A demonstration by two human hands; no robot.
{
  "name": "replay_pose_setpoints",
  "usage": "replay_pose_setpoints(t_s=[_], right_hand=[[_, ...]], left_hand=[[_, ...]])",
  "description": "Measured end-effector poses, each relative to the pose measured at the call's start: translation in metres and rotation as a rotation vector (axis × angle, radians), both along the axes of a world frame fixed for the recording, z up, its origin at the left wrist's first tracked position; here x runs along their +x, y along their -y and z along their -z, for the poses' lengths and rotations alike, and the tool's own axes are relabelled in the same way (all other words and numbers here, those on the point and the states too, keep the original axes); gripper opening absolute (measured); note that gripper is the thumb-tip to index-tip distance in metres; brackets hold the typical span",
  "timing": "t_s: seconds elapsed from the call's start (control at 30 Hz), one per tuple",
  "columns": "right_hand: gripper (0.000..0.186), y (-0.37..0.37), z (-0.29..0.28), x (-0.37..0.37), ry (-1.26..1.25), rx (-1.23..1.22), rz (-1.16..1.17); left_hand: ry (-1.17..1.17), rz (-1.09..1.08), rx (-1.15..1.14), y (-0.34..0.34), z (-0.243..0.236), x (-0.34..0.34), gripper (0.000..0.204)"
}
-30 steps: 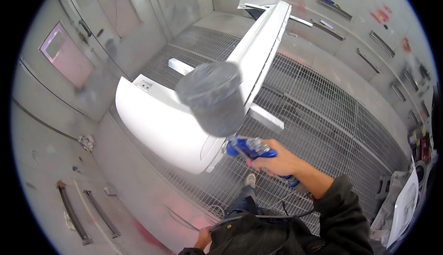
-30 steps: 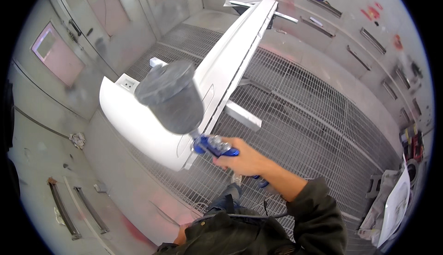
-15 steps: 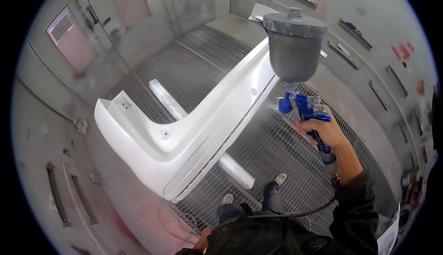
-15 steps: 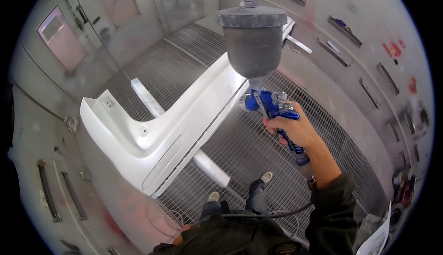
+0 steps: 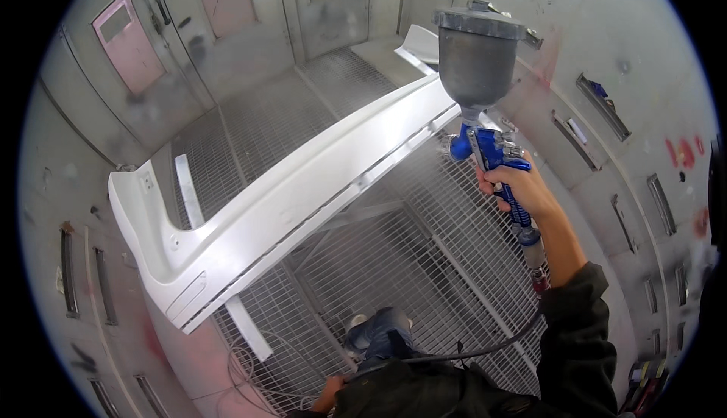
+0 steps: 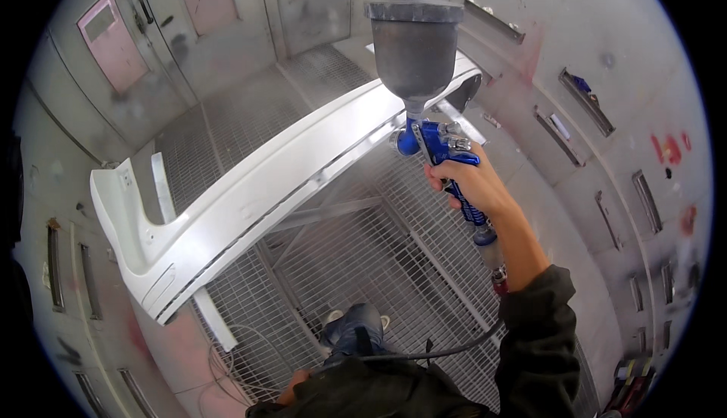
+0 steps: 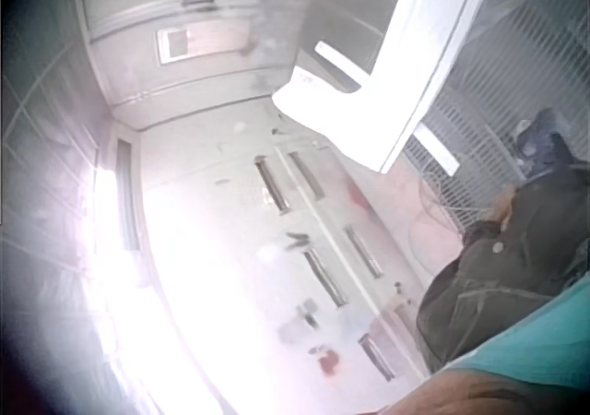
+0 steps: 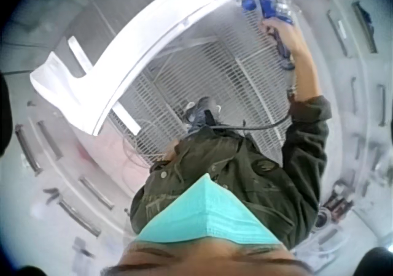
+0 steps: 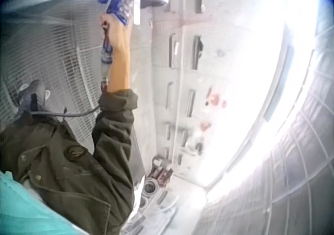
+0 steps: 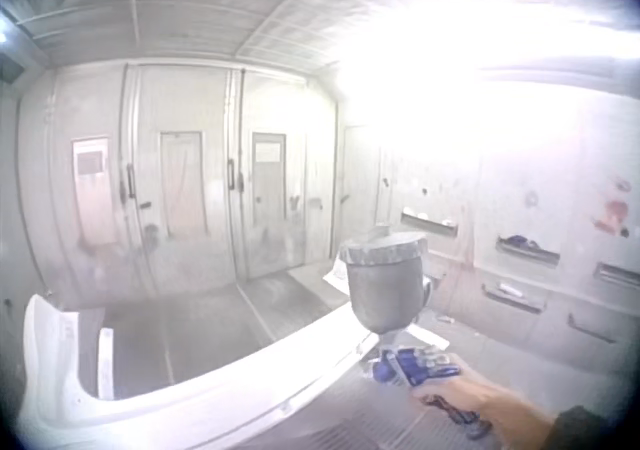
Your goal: The person uses a spray gun to apply white paint to a car hood and a front bumper inside a paint booth. The person moves around the parts to cover all surfaces, including edges and recessed areas.
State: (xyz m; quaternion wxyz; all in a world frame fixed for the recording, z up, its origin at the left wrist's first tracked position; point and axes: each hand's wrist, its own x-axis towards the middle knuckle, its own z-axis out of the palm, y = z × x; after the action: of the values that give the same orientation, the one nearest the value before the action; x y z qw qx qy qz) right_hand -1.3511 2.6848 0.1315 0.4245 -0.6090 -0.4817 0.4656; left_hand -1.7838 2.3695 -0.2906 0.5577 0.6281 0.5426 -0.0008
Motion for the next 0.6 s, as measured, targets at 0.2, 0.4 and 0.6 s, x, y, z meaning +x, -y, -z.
replay_pose_setpoints(t_s=[0.2,0.4,0.6], right_hand=[[0.008,-0.057,0.005,0.107,-0.025,0.014,-0.006],[0.009,-0.124,0.017,0.208,-0.025,0.022,0.018],[0.012,-0.192,0.023,0.298,-0.004,-0.017,0.031]], left_hand=[[-0.044,-0.086,0.013,-0.041,-0.001,0.102,0.029],[0.048,0.021,0.162,-0.111,0.016,0.199,0.032],[0.081,0.059,0.243,-0.197,0.003,0.3,0.032]])
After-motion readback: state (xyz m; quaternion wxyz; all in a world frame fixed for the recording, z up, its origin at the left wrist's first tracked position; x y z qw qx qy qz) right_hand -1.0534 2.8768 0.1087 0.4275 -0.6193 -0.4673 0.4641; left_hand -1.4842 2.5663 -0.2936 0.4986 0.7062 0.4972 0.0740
